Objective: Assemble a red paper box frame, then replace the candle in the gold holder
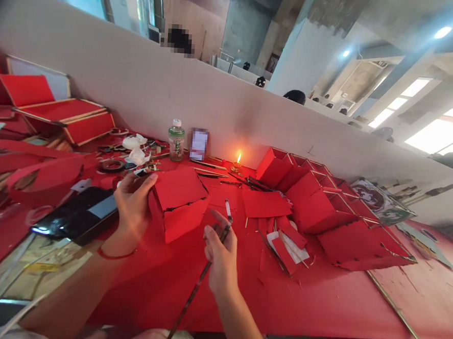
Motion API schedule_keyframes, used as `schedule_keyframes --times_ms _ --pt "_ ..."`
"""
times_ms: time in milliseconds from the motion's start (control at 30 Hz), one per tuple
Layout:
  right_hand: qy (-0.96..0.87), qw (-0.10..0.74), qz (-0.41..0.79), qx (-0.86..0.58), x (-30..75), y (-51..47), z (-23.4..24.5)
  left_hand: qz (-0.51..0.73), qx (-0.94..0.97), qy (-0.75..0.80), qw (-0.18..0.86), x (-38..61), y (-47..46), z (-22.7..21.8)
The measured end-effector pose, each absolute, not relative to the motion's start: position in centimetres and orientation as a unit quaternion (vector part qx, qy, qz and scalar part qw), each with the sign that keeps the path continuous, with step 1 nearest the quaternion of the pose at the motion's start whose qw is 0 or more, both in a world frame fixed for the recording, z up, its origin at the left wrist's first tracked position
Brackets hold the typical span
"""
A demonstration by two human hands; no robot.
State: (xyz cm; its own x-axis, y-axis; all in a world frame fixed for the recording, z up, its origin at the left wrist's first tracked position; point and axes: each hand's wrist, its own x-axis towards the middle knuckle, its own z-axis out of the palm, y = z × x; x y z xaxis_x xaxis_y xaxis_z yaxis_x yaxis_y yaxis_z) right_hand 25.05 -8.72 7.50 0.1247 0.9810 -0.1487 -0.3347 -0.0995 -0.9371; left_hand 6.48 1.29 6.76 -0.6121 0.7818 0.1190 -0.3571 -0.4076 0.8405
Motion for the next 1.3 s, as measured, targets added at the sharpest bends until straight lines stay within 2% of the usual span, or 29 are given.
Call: schedule_keyframes --times_ms 200,467,767,1067,1133,1300 --pt "-0.354 0.617 0.498 -0.496 21.5 -10.0 5.7 0.820 0.270 0.460 0.207 8.2 -1.4 6.6" --pt "-0.396 0.634 0.404 -0.527 20.6 -8.8 5.3 0.830 0.275 0.441 0.201 9.7 -3.7 6.4" --pt "-0.322 0.676 0.424 -0.509 23.8 -7.2 5.9 0.782 0.436 0.427 0.131 9.4 -6.3 3.7" --pt "-0.353 0.630 0.479 -0.499 29.8 -5.4 6.4 0.716 0.558 0.417 0.031 8.2 -6.2 3.2" --pt "-0.378 0.638 0.442 -0.505 32.2 -4.4 7.0 0.720 0.553 0.416 0.048 8.0 -6.1 3.2" --pt "-0.461 0.720 0.214 -0.473 34.8 -2.8 8.5 0.709 0.542 0.444 0.076 8.0 -6.0 2.7"
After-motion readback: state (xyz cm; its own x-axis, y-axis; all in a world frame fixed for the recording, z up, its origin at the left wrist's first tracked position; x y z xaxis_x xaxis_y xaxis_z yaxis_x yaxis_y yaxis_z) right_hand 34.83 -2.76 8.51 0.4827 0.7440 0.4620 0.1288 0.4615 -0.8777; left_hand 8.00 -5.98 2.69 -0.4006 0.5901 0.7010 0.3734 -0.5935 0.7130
